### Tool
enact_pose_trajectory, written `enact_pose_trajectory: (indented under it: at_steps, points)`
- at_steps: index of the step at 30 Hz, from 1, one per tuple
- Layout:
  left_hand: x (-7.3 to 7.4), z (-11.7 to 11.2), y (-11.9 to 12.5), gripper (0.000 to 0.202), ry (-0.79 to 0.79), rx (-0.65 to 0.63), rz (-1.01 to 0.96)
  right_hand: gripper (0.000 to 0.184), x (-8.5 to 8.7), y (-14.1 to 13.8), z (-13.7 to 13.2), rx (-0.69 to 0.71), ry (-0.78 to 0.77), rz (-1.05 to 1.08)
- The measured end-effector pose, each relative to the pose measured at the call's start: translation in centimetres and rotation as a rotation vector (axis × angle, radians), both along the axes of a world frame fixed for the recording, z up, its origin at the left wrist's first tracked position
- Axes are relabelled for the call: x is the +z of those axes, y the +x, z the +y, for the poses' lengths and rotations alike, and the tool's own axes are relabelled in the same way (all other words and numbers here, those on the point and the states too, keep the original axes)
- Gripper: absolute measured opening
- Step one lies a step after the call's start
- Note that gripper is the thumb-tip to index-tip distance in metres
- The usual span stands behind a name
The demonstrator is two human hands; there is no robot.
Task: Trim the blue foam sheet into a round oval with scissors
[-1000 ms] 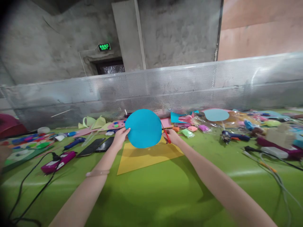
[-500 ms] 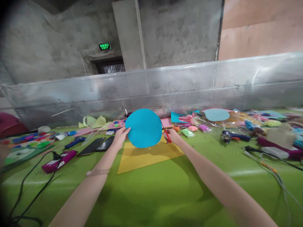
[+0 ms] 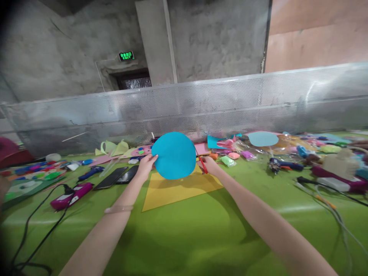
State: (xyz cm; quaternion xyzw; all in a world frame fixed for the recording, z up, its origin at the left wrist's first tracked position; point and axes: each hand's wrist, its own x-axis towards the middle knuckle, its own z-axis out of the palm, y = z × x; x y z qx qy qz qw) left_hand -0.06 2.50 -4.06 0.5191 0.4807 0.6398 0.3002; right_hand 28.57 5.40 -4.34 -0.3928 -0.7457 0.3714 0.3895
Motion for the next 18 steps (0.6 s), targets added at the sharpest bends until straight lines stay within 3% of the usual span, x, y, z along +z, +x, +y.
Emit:
enact_pose_trajectory:
  at_steps: [10,18]
  points:
    - [-0.2,0.3,-0.3,0.047,0.031,0.039,0.032,0.019,-0.7,0.2,0.6,-0.017,0.006,-0.026]
    - [0.3,-0.3,0.1,0.044,0.056,0.059,0.011,0.026,0.1,0.2,-0.4,0.009,0.072,-0.069]
